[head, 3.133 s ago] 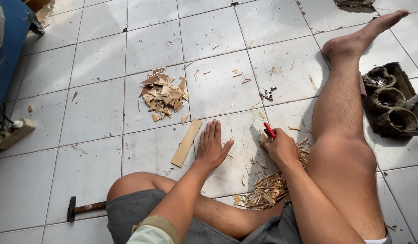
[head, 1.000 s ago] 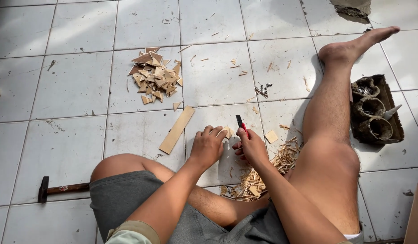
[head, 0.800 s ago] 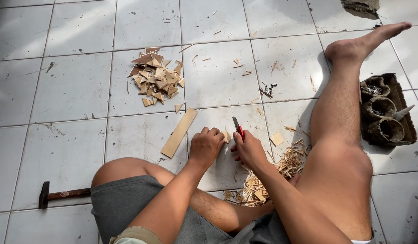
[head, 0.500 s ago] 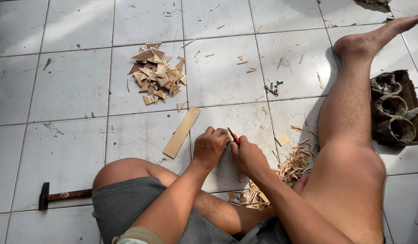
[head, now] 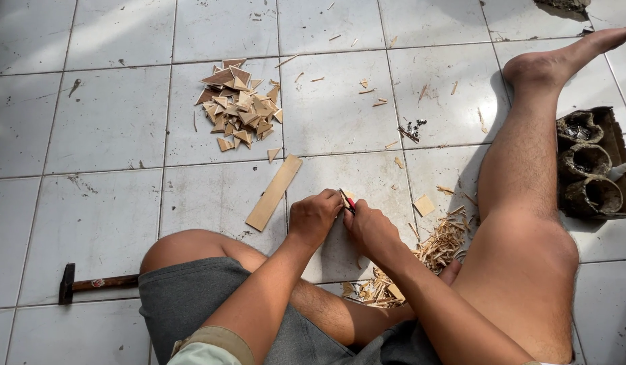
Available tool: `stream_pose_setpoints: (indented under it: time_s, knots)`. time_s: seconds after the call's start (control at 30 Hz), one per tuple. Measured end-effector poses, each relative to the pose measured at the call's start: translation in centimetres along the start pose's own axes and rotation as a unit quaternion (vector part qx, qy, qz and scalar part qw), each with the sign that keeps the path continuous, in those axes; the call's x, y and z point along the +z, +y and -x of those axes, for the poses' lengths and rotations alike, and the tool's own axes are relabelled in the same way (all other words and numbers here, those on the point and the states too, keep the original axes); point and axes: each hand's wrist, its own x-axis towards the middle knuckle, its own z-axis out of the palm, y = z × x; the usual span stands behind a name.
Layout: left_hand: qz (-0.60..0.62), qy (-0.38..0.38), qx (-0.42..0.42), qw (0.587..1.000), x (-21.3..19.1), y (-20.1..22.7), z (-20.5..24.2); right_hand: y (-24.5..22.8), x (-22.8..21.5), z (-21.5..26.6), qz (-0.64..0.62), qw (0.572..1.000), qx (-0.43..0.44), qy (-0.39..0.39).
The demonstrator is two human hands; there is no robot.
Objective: The person carves a small wooden block using a utility knife to shave off thin layers.
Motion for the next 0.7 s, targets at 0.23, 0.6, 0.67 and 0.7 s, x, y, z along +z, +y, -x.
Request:
stream_pose_setpoints:
  time_s: [0.23,0.6,0.67,0.7]
  knots:
    - [-0.041,-0.019,0.013,0.999,2.0,-0.8,-0.4,1.3,1.2,1.6,0.013,1.000,0.014,0.017]
    - [-0.087,0.022,0.045,0.995,0.9,0.4,0.3,5.3,2.5,3.6,-0.139,0.990,0.011,0.035]
    - [-0.059,0.046,0.018,0.997,-0.8,1.2,1.3,5.1,2.0,2.8,-0.167,0.984,0.015,0.058]
    - [-0.030,0.070,-0.009,0.997,-1.7,1.6,1.8,5.0,1.6,2.4,-0.193,0.978,0.019,0.082]
